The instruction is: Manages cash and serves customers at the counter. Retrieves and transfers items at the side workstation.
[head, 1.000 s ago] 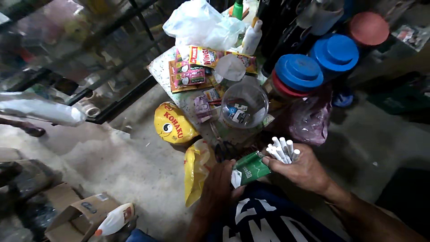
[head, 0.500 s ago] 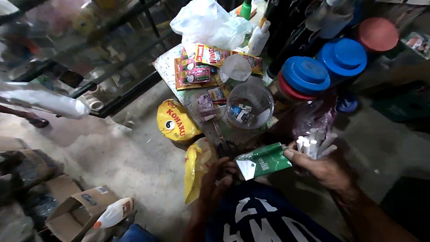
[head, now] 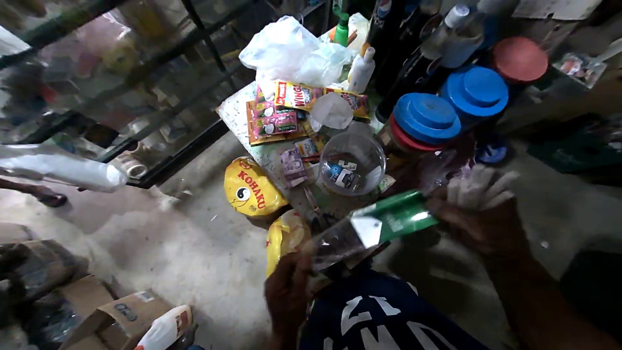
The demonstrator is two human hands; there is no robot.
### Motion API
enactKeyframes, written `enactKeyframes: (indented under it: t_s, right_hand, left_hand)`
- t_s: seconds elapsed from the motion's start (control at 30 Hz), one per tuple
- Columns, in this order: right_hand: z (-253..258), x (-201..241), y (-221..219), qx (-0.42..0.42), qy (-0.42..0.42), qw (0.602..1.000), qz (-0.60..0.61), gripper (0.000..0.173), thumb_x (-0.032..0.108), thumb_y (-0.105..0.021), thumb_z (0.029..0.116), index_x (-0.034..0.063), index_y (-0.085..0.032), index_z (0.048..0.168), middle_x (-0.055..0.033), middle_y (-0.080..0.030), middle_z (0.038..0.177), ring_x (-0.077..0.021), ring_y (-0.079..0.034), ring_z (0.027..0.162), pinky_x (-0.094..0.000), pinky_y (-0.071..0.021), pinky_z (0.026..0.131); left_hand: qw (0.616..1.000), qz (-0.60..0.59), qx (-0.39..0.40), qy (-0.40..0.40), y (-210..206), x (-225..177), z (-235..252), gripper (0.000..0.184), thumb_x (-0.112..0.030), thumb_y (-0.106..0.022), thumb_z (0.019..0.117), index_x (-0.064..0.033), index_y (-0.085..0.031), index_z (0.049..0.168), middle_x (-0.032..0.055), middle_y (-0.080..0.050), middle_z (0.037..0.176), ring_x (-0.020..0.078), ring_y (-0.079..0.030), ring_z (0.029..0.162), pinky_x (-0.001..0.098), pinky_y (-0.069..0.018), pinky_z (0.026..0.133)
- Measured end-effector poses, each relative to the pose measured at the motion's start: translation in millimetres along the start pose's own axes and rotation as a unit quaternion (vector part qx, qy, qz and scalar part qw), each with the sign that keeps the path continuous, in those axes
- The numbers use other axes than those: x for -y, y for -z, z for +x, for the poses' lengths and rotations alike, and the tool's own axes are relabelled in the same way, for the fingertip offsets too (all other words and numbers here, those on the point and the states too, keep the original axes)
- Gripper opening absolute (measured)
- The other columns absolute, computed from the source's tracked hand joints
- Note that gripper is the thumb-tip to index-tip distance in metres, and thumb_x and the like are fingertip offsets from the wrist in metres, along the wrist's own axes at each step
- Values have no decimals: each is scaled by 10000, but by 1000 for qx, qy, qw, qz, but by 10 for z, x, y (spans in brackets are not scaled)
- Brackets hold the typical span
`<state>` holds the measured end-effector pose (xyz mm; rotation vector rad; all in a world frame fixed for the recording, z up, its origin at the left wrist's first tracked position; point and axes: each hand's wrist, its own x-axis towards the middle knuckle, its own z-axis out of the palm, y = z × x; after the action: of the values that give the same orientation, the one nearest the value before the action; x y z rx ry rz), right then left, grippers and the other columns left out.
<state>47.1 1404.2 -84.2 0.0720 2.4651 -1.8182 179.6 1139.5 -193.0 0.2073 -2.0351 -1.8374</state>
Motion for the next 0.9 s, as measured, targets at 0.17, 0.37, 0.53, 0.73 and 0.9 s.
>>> enactKeyframes:
  t_s: [0.17,0.37,0.53,0.73,0.9]
  right_hand:
    - [513,148,10,-29,99,988,-119,260,217,-736,885,65,-632,1068,73,-665,836,8,-625,635,-211,-575,568]
    - [921,-80,-267,26,46,978,-201,228,250,-714,944,42,-704,1037,-12,-651,733,-49,-583,546,-263,-543,547]
    - [98,-298,-413,197,-65,976,66,135,213,-735,875,115,-682,950,43,-631,642,-56,-583,497,-216,-535,482]
    - [-217,-252,-598,249,-26,956,154,164,121,-765,871,61,-745,1023,42,-680,668,-30,-598,514,-187,-541,503]
    - [-296,-242,-514,286,4,957,56,117,119,-794,856,80,-765,962,63,-702,707,7,-604,548,-159,-532,525]
  left_hand:
    - [999,0,-44,-31,348,178,41,176,-258,-550,1061,-201,-715,1066,-71,-752,954,87,-729,830,264,-627,783]
    - [997,-38,-63,-30,145,242,38,193,-261,-541,1065,-175,-714,1069,-39,-763,964,105,-733,833,269,-622,783]
    - [995,-91,-43,8,28,346,-70,189,-255,-551,1059,-163,-715,1078,-25,-764,962,114,-735,841,288,-622,796]
    - [998,-57,0,1,51,303,-225,206,-250,-532,1069,-130,-699,1062,-37,-760,969,98,-736,872,296,-625,815]
    - [999,-38,19,-12,72,216,-459,223,-265,-532,1069,-118,-699,1050,-14,-756,969,109,-733,878,306,-623,822]
